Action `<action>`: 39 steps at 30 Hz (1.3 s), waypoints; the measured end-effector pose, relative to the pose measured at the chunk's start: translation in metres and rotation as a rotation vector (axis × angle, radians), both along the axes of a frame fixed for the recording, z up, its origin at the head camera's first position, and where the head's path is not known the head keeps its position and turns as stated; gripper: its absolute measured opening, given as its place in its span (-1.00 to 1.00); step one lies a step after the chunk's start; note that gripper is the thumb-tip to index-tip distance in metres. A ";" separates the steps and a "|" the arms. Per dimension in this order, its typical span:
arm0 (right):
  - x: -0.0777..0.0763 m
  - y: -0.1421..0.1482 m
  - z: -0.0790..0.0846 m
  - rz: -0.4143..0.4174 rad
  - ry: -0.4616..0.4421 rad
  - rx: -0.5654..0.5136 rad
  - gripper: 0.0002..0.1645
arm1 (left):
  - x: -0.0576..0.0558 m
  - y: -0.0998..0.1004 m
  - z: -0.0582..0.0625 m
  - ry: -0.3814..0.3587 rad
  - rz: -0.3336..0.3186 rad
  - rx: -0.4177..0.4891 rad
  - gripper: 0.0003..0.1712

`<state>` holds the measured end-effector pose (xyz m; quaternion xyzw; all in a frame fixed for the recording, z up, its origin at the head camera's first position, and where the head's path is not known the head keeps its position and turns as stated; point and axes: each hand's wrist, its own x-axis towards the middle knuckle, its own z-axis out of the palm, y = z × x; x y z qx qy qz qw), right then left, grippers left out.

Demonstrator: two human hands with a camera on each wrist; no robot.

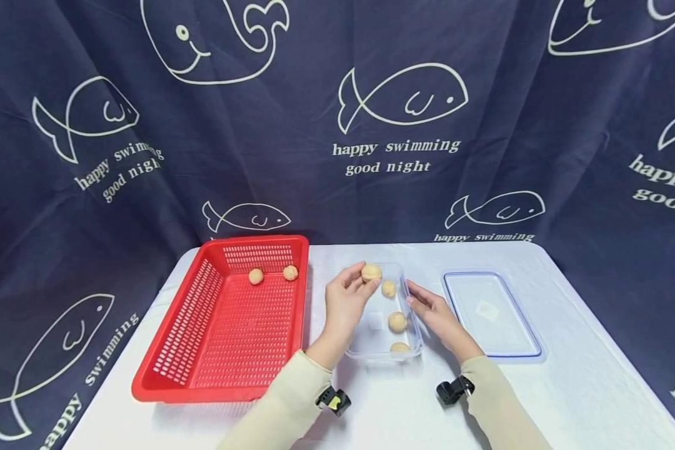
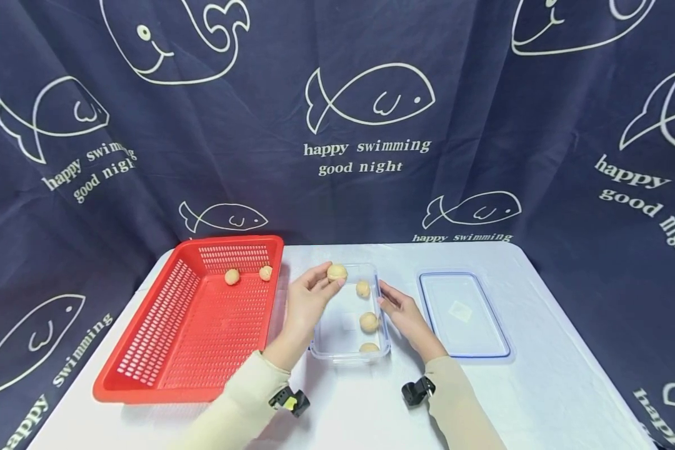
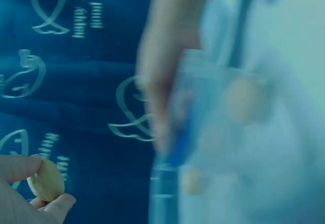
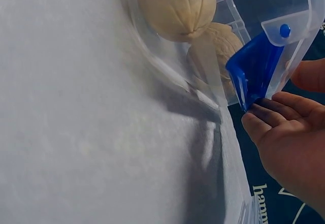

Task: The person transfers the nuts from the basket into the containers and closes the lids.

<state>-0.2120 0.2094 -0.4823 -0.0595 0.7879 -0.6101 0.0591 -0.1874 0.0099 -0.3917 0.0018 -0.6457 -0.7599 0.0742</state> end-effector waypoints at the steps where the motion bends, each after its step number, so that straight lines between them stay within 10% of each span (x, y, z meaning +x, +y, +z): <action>1: 0.000 0.000 0.000 -0.001 -0.002 -0.001 -0.35 | -0.001 0.004 -0.007 0.002 0.006 -0.004 -0.50; 8: -0.003 -0.002 -0.002 0.008 0.015 -0.002 -0.36 | -0.010 0.021 -0.051 0.018 0.052 -0.124 -0.54; 17: -0.001 -0.003 0.000 0.004 0.016 -0.012 -0.35 | -0.025 0.029 -0.075 0.004 0.066 -0.286 -0.61; 28: 0.002 -0.001 -0.004 -0.008 0.016 -0.006 -0.35 | -0.030 0.030 -0.088 0.018 0.093 -0.655 -0.64; 39: 0.001 0.000 -0.004 -0.013 0.022 0.005 -0.35 | -0.031 0.030 -0.092 0.009 0.143 -0.819 -0.60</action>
